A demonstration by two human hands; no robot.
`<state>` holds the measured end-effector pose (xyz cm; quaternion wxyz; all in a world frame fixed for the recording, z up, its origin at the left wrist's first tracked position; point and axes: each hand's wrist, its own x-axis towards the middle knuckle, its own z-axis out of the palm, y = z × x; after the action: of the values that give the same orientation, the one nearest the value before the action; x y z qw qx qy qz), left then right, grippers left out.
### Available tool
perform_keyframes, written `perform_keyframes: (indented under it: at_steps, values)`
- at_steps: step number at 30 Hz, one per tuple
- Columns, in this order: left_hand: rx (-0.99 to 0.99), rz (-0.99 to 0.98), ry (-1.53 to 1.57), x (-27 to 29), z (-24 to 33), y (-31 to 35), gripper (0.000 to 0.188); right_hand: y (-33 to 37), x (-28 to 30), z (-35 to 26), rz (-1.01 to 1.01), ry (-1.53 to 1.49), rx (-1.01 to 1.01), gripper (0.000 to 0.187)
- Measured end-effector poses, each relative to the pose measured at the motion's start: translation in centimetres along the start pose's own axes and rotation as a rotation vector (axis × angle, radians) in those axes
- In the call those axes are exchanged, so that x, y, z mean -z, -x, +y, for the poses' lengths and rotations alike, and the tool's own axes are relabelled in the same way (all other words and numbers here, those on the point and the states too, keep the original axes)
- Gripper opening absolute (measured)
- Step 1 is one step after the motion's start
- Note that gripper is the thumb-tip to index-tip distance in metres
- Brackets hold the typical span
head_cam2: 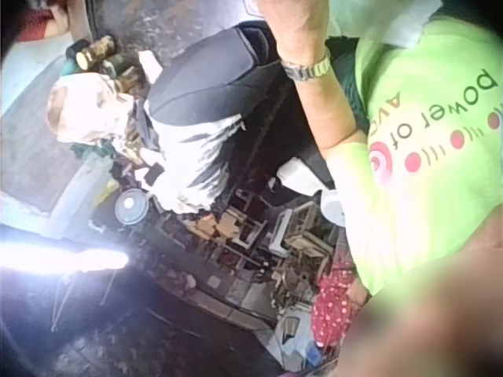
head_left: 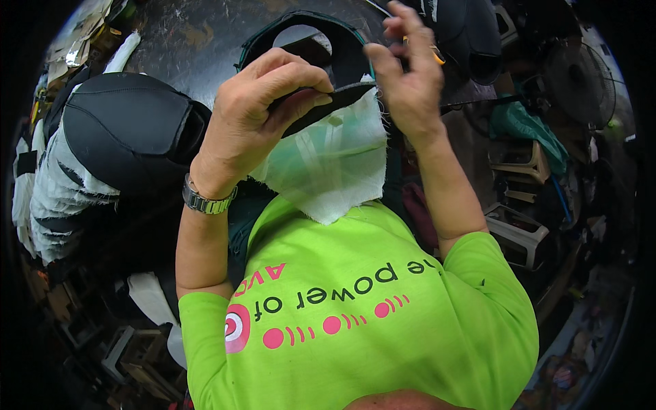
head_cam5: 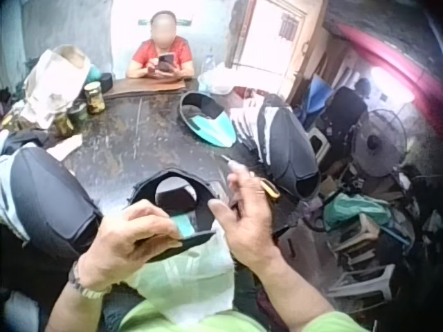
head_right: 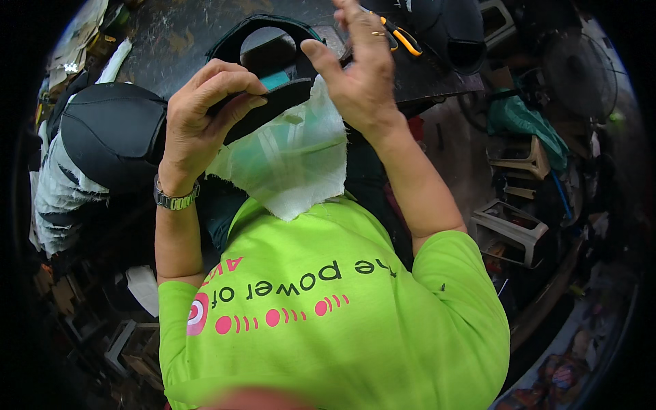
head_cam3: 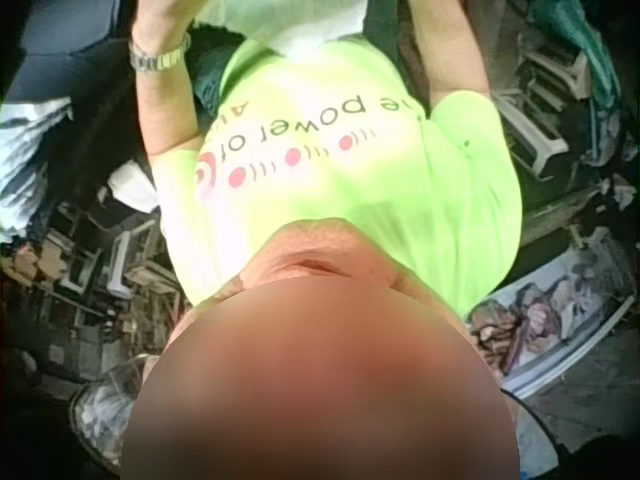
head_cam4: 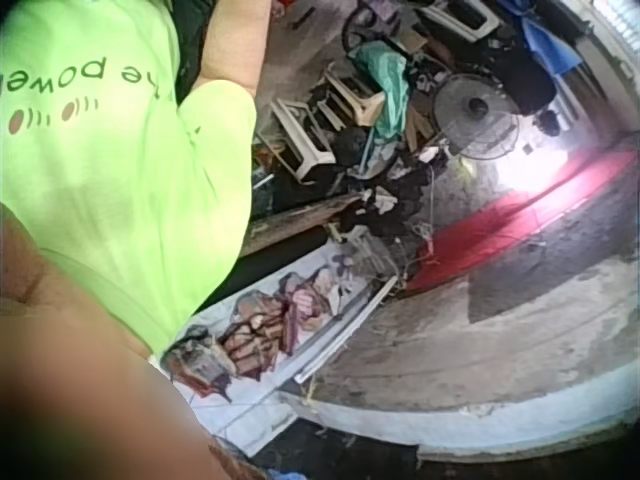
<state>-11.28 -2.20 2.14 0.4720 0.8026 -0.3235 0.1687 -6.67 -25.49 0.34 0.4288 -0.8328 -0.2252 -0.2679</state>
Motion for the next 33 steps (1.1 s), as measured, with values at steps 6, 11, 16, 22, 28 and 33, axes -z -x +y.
perform_keyframes:
  at_steps: [6, 11, 16, 22, 28, 33]
  values:
    - [0.063, 0.023, 0.127, -1.0, -0.4, 0.4, 0.031, 0.3, 2.4, -2.4, -0.557, -0.593, -0.397, 0.042]
    - [0.304, 0.201, 0.544, -1.6, -0.3, 1.5, 0.029, 1.4, 1.7, -2.2, -0.525, -0.655, -0.509, 0.015]
    - [0.300, 0.283, 0.861, -1.7, -0.6, 1.7, 0.030, 1.4, 1.7, -1.6, -0.582, -0.539, -0.220, 0.014]
    - [0.351, 0.166, 0.603, 0.7, 0.2, 2.6, 0.072, 0.7, 3.0, -2.5, -0.444, -0.234, 0.159, 0.018]
    - [0.513, 0.015, 0.534, 2.0, 4.5, 5.8, 0.006, 2.4, 5.5, -5.6, -0.465, -0.756, -0.526, 0.012]
    - [0.600, 0.036, 0.166, 0.6, 2.2, 7.8, 0.036, 5.2, 2.8, -3.8, -0.606, -0.923, -0.987, 0.021]
